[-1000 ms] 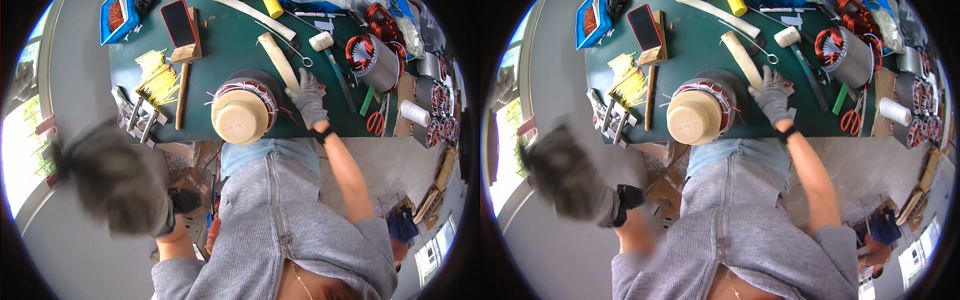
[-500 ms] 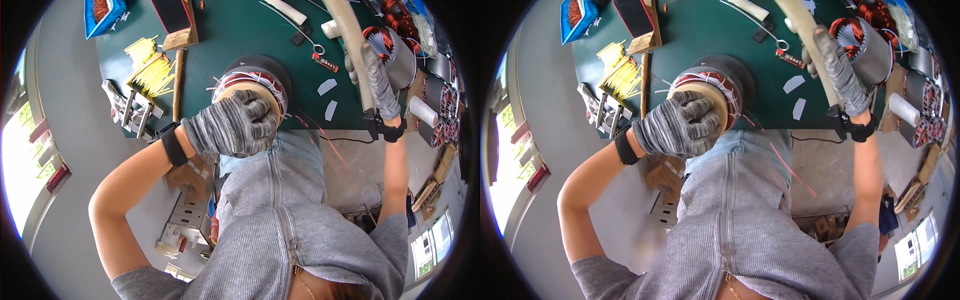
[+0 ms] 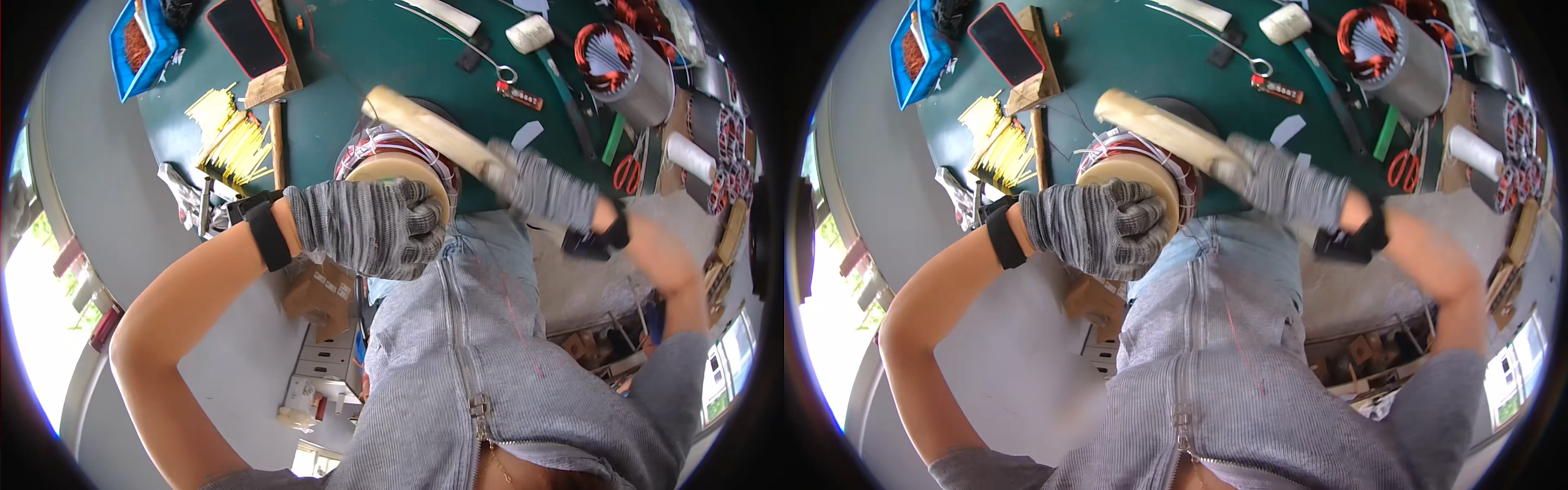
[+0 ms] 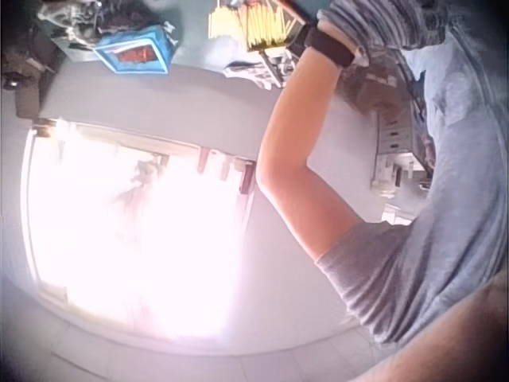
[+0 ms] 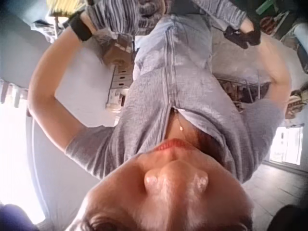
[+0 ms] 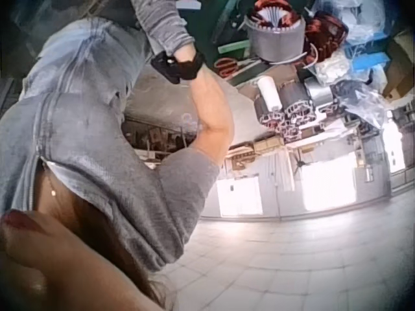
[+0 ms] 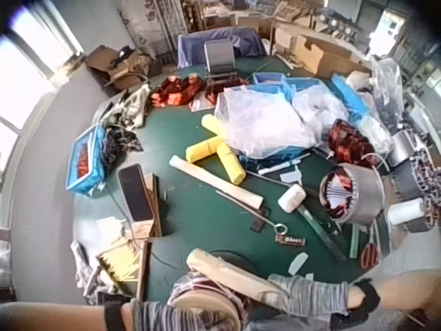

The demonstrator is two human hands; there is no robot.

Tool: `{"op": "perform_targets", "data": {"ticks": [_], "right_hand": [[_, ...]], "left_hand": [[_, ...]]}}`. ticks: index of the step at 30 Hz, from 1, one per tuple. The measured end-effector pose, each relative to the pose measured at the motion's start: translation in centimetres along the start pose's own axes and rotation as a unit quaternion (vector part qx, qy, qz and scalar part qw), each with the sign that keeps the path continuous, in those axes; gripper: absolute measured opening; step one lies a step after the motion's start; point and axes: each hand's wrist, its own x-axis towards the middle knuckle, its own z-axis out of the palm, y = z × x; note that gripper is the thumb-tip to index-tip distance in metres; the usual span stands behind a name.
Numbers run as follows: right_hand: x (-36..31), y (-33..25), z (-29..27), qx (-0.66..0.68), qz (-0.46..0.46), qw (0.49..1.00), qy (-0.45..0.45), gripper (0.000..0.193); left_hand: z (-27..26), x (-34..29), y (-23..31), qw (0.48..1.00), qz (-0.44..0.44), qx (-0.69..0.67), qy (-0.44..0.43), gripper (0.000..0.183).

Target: Assembling and marking an electric motor stator using various tools.

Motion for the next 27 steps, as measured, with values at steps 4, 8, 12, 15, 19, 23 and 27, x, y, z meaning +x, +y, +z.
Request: {"op": "perform_targets", "data": {"ticks": [4,8,12,15,19,23,27], "right_hand": [[2.0,6.8,-4.9,-0.182,-0.284,0.933,0.124,0.034],[2.9,1.9,-0.8,-0.049,-0.136,0.987,0.072,0.044],[3.6,4.8,-8.0,-0.392,-0.356,0.833,0.160,0.033],[4.3,6.8,-1.3,-0.145,-0.330,0.913,0.190,0.037],[1.3,4.8,-1.8,-0.005,-0.101,0.994,0.044,0.040],[1.0,6.2,0.5,0.050,-0.139,0.959,0.242,0.042],[-1.8,3.8,2.8,-0.183,-0.197,0.944,0.190,0.034]], "left_hand": [[0.4,0.6,-1.4,0.997,0.051,-0.055,0.008,0.026],[-0.7,1.1,-2.0,0.996,0.071,-0.039,-0.025,0.026],[-0.3,1.2,-1.7,0.997,0.057,-0.053,-0.021,0.021],[-0.7,1.2,-1.5,0.998,0.036,-0.048,-0.033,0.018],[1.5,0.6,-0.1,0.984,-0.079,-0.160,-0.002,0.024],[-0.5,0.5,0.7,0.988,-0.135,-0.072,0.026,0.024],[0.2,0.6,1.9,0.979,-0.186,-0.074,0.034,0.026]]}}
